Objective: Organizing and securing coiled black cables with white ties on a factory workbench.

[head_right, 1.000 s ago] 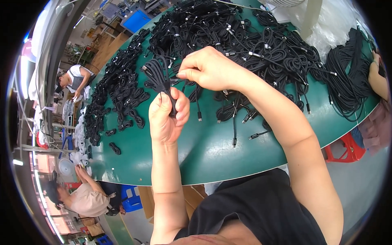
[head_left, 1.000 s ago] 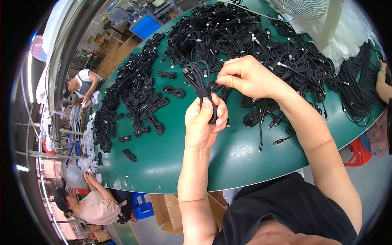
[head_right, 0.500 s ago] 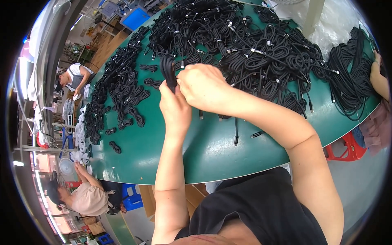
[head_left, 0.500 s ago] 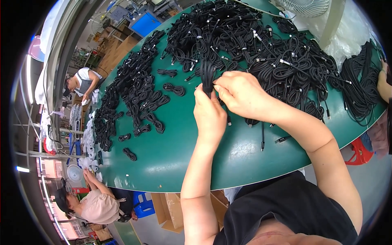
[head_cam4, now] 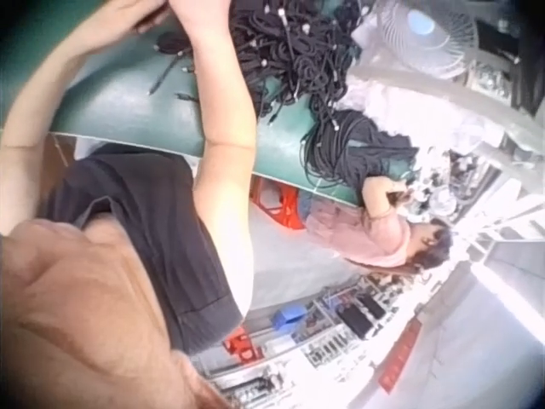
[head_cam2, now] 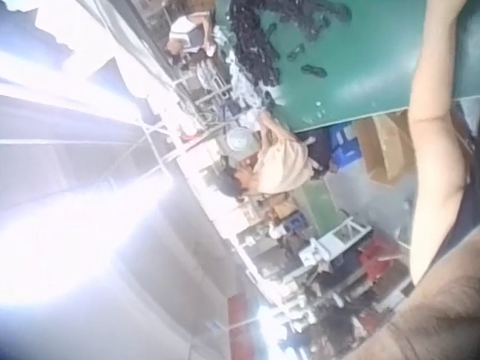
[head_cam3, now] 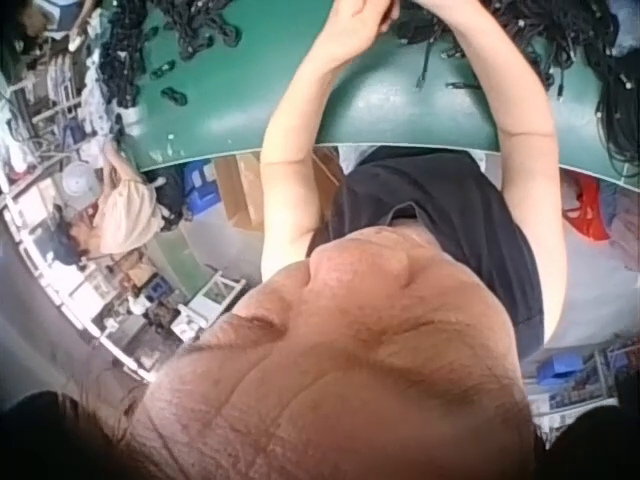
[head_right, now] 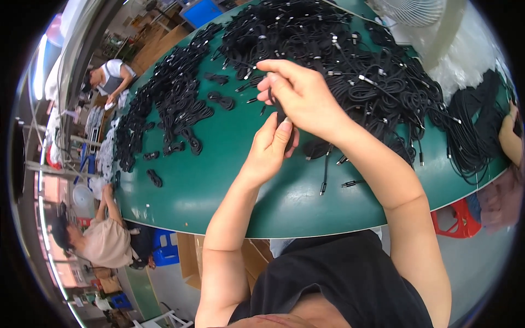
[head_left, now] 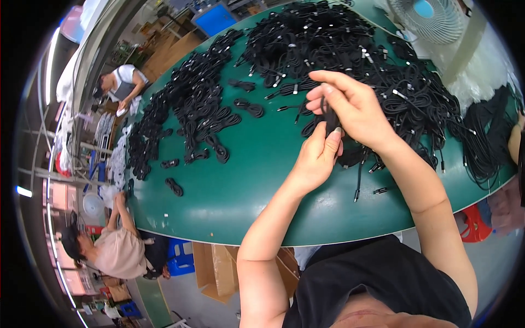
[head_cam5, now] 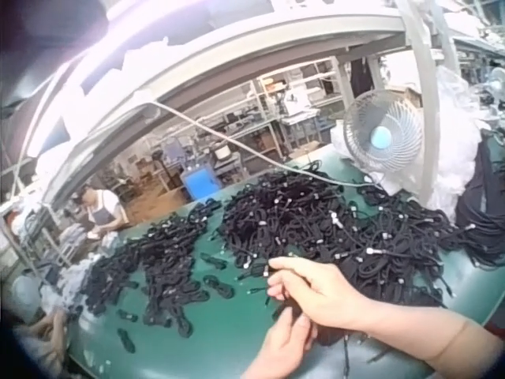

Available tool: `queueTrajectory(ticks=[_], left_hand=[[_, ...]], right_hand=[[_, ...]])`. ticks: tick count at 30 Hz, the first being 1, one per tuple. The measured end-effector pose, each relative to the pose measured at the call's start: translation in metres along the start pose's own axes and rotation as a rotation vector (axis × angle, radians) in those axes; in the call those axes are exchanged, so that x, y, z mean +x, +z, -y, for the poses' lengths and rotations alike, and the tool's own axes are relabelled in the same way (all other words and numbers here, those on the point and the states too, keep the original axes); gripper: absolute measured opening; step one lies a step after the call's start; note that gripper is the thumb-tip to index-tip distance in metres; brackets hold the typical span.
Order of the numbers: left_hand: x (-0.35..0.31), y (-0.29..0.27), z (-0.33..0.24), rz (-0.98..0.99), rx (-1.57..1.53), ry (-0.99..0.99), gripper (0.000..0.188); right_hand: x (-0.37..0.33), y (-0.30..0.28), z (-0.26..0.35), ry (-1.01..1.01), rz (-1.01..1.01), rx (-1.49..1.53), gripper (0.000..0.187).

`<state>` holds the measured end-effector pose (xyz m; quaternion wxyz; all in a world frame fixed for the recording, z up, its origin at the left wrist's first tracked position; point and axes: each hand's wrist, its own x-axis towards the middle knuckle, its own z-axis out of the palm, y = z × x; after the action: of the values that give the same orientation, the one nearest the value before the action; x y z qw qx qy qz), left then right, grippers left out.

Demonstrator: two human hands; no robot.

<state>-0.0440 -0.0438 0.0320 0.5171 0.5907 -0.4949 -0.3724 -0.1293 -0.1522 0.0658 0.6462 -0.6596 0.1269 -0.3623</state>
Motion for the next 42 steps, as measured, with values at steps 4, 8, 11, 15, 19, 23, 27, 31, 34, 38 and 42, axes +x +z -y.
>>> queueTrajectory(ticks=[4,8,11,15,19,23,27,31,34,38,42], left_hand=[[-0.005,-0.044,-0.015,-0.225,0.399,0.013,0.028],[0.008,-0.154,0.013,-0.86,1.434,0.021,0.036],[0.031,-0.185,0.031,-0.934,1.352,0.06,0.04],[0.085,-0.149,0.068,-0.467,1.227,0.22,0.039],[0.111,-0.114,0.103,-0.331,1.292,0.137,0.031],[0.104,-0.119,0.106,-0.492,1.158,0.264,0.01],[0.044,-0.102,0.036,-0.501,0.88,0.378,0.002],[-0.02,-0.069,-0.02,-0.429,0.813,0.561,0.007],[-0.058,-0.04,-0.03,-0.448,0.754,0.622,0.011],[-0.094,-0.034,-0.011,-0.281,-0.485,0.358,0.029],[-0.101,-0.018,0.002,0.018,-0.242,-0.06,0.04]], right_hand=[[0.001,-0.003,0.004,-0.128,-0.058,-0.134,0.035],[0.005,-0.012,0.012,-0.101,-0.059,-0.182,0.037],[0.006,-0.014,0.008,-0.062,-0.039,-0.19,0.035],[0.01,-0.008,0.0,-0.091,-0.025,-0.248,0.034],[0.019,-0.019,0.006,-0.041,0.034,-0.367,0.031],[0.017,-0.032,0.009,-0.019,0.053,-0.603,0.03],[0.001,-0.037,-0.02,-0.272,0.066,-0.845,0.036],[-0.021,-0.022,-0.013,-0.459,0.186,-0.874,0.06],[-0.035,-0.016,-0.01,-0.398,0.475,-0.698,0.048],[-0.047,-0.014,-0.005,-0.561,0.611,-0.672,0.029],[-0.057,-0.013,0.012,-0.723,0.719,-0.773,0.033]])
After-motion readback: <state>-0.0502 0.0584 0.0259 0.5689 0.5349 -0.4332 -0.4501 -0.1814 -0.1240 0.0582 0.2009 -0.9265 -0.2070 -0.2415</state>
